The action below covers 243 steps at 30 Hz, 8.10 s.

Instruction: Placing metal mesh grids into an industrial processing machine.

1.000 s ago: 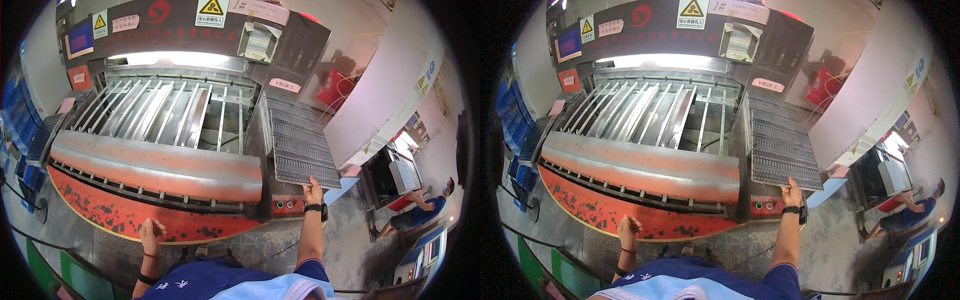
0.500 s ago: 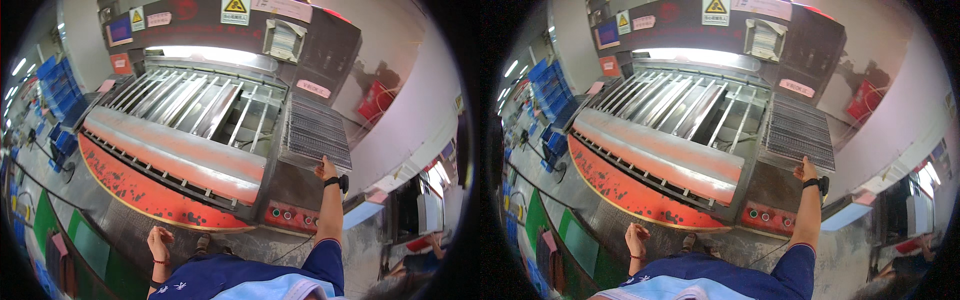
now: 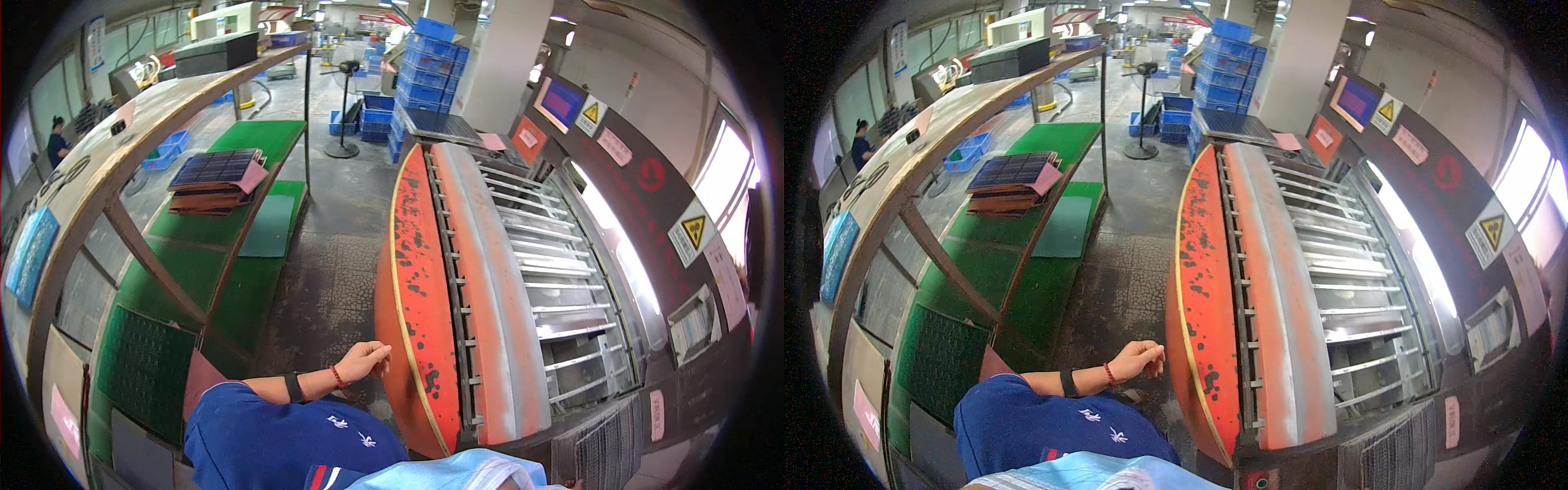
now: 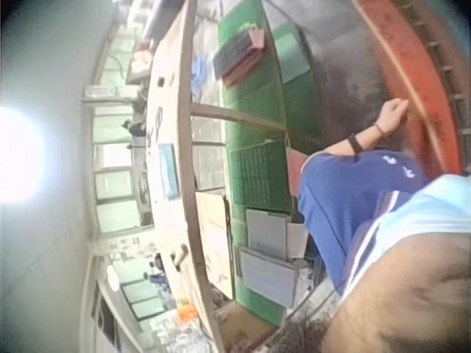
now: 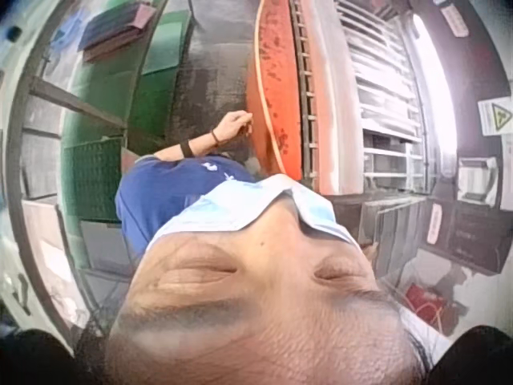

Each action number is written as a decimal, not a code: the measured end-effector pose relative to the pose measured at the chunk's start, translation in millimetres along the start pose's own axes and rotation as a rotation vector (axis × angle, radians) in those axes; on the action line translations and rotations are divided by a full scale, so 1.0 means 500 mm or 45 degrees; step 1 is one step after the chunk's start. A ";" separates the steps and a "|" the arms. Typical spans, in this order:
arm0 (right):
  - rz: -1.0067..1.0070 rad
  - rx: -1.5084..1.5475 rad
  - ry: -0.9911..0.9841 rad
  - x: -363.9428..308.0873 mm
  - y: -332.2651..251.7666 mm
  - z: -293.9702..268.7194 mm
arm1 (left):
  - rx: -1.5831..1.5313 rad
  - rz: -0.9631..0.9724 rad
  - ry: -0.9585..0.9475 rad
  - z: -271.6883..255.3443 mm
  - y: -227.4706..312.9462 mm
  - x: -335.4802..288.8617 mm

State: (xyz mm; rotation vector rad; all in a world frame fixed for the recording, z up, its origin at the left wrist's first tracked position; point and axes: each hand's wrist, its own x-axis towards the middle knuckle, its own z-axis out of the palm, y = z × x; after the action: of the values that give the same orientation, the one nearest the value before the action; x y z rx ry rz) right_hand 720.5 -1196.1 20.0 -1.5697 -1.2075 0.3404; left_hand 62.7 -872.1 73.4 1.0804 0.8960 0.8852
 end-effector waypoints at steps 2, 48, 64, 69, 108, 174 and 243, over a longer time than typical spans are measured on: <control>1.042 -0.014 0.676 0.046 -0.041 0.058 | -0.033 -0.067 0.119 -0.026 -0.013 -0.017; 0.095 -0.874 -0.184 1.094 -0.668 1.827 | 0.160 -0.116 0.736 -1.166 0.260 0.786; 0.244 -1.030 -0.097 1.377 -0.668 2.171 | 0.384 -0.063 0.390 -1.446 0.432 1.462; 0.389 -1.135 -0.061 1.437 -0.659 2.278 | 0.532 0.009 0.286 -1.526 0.516 1.758; 0.979 0.067 0.581 1.813 -0.558 2.707 | 1.771 0.940 -0.129 -1.477 0.699 2.469; 0.628 -0.303 0.656 1.415 -0.738 2.452 | 1.003 0.436 -0.380 -1.430 0.555 2.057; 1.135 -0.426 0.710 1.528 0.001 1.634 | 2.376 -0.229 -1.455 -0.170 0.338 2.417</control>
State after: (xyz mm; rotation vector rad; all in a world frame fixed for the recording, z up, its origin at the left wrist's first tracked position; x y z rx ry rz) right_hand 462.0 -108.4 -22.4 -2.2482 -0.0834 0.2345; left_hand 410.2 299.6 24.0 2.5257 0.5768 -1.1267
